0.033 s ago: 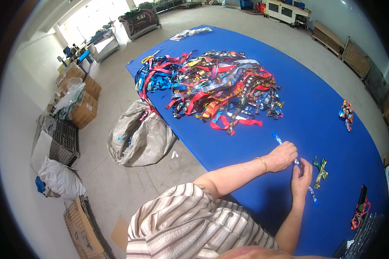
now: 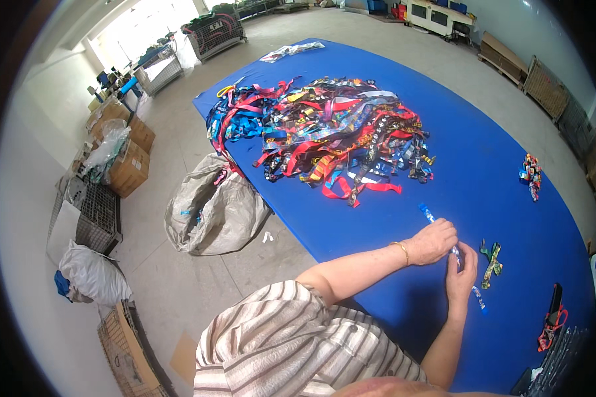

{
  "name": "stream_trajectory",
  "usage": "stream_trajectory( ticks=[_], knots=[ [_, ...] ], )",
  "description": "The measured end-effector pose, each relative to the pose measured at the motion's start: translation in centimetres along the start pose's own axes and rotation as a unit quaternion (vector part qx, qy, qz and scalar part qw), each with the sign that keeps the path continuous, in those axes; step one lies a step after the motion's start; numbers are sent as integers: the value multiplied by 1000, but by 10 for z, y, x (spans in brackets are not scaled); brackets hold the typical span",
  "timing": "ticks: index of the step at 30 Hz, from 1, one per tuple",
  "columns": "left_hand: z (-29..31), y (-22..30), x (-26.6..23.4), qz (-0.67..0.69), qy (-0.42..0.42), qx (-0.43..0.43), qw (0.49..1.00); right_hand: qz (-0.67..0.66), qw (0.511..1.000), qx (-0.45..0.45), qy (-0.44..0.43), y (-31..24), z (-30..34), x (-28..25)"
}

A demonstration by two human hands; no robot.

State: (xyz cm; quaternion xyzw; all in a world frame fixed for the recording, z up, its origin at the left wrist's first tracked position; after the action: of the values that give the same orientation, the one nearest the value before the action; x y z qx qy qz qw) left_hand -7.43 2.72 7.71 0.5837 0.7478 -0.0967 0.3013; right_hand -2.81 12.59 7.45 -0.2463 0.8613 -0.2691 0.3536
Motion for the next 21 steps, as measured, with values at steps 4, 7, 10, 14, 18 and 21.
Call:
stream_trajectory(
  ticks=[4, 7, 10, 14, 18, 21],
  knots=[
    [-1, 19, -1, 58, 18, 18, 998, -34, 996, 69, -36, 27, 9, 2],
    [-1, 18, 1, 63, 22, 19, 998, -82, 975, 200, -49, 50, 17, -2],
    [-12, 18, 2, 66, 8, 24, 997, -142, 970, 180, -79, 54, 16, 4],
    [-21, 12, 18, 26, -160, 1, 987, -237, 949, 192, -87, 40, 8, 19],
    [-14, -7, -8, 188, 54, -59, 979, -322, 907, 252, -103, 42, 7, 27],
    [-10, -11, -2, 193, 35, -112, 974, -365, 880, 288, -103, 41, 9, 24]
  ],
)
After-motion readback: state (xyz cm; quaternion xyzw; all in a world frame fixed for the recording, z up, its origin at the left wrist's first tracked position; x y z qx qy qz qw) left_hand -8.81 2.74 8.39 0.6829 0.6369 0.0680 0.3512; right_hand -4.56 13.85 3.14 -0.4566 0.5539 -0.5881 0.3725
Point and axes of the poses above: each hand's wrist, its own z-axis away from the middle knuckle, its own x-axis out of the palm, y = z × x, the point moved 10 cm from there along -z, towards the middle knuckle, and after that the axes turned 11 degrees about y, right-handed, at the moved point
